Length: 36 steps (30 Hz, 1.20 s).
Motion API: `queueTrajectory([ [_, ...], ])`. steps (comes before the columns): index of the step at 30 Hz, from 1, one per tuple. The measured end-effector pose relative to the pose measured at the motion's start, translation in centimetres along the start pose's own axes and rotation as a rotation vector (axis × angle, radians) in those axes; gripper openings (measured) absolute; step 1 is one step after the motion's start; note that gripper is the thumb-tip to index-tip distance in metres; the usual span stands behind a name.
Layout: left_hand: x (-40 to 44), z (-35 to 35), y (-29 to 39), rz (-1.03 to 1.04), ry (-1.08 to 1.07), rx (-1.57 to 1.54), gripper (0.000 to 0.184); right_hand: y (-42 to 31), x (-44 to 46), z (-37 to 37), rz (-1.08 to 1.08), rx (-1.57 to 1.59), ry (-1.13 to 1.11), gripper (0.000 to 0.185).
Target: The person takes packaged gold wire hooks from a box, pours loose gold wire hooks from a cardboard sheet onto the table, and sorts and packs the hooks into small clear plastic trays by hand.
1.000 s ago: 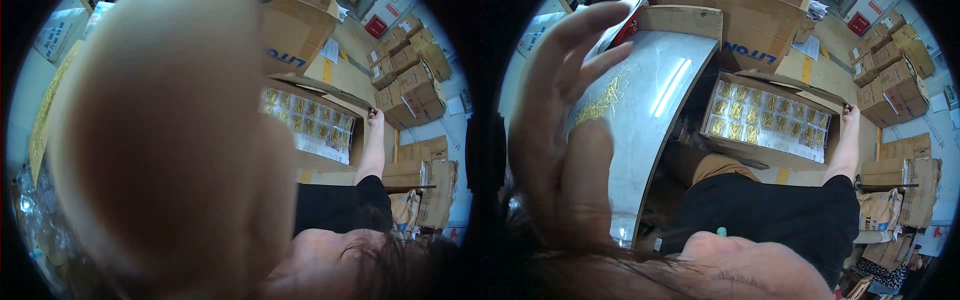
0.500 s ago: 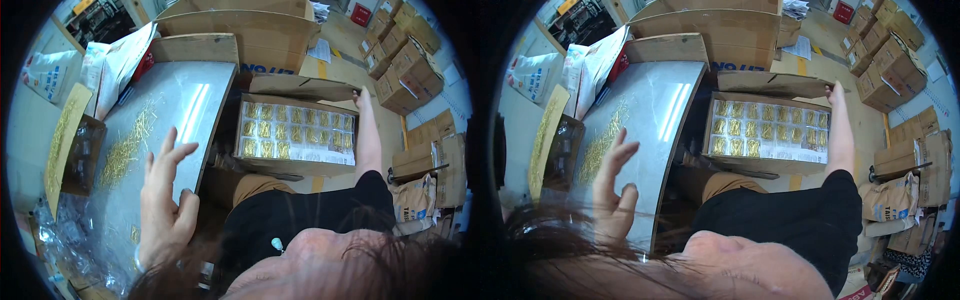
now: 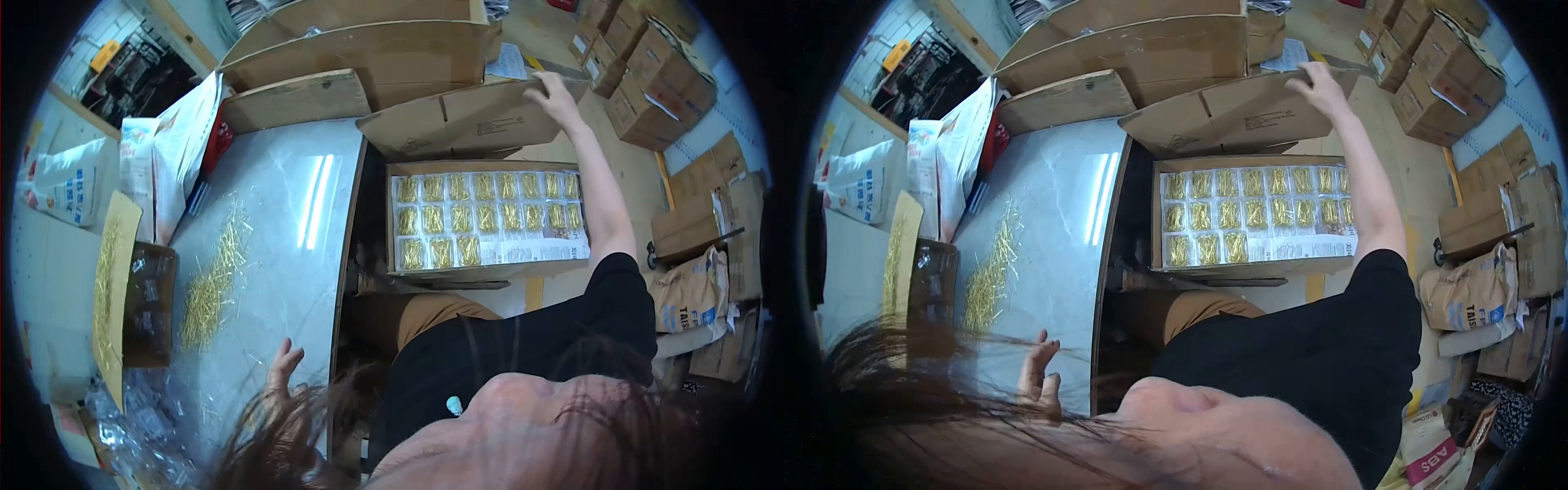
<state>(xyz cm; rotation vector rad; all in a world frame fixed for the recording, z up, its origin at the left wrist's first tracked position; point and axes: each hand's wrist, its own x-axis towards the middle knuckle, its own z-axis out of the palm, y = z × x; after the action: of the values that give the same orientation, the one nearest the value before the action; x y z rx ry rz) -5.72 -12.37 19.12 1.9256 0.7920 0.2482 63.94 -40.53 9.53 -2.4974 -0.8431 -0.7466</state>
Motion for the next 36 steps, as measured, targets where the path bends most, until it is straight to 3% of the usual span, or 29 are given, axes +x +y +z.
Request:
queueTrajectory([
  [1,-0.1,0.1,-0.2,-0.031,0.012,-0.028,0.060,-5.2,-1.0,-3.5,0.036,0.091,-0.129,0.051],
  [4,-0.3,0.3,-1.0,-0.075,0.016,-0.077,0.060,-2.8,-0.8,-3.7,0.130,-0.018,-0.145,0.041],
  [9,0.8,0.7,-1.3,-0.059,-0.021,-0.111,0.059,6.7,0.9,-9.1,0.134,0.166,-0.042,0.034],
  [12,1.9,1.3,-1.5,-0.043,-0.045,-0.130,0.059,8.4,0.9,-14.2,0.283,0.270,-0.166,0.033],
  [15,2.8,1.7,-1.5,-0.028,-0.073,-0.135,0.059,11.2,0.1,-14.3,0.331,0.268,-0.266,0.033],
  [17,3.4,1.8,-1.5,-0.024,-0.091,-0.134,0.059,11.6,-1.6,-11.5,0.271,0.270,-0.183,0.032],
  [19,3.7,1.8,-1.5,-0.023,-0.103,-0.134,0.059,11.5,-3.8,-8.0,0.379,0.339,-0.308,0.035],
  [23,4.1,1.6,-1.4,-0.013,-0.113,-0.131,0.058,11.9,-8.0,3.4,0.186,0.200,-0.303,0.031],
  [25,3.9,1.5,-1.4,-0.004,-0.111,-0.130,0.058,8.4,-9.1,7.0,0.265,0.259,-0.521,0.033],
  [28,2.8,1.9,-1.2,-0.019,-0.053,-0.127,0.058,4.1,-9.0,10.8,0.130,0.057,-0.875,0.039],
  [31,2.3,3.4,0.3,-0.087,0.082,-0.133,0.054,3.0,-8.5,14.4,0.224,0.002,-1.035,0.043],
  [32,2.1,3.6,0.6,-0.103,0.099,-0.129,0.052,7.2,-10.0,20.6,0.111,0.011,-0.971,0.042],
  [34,1.5,3.8,0.2,-0.109,0.165,-0.125,0.048,3.5,-8.7,17.5,0.125,0.093,-1.036,0.040],
  [36,0.9,4.0,-1.3,-0.079,0.234,-0.090,0.045,2.1,-8.3,17.6,0.030,0.101,-0.882,0.032],
])
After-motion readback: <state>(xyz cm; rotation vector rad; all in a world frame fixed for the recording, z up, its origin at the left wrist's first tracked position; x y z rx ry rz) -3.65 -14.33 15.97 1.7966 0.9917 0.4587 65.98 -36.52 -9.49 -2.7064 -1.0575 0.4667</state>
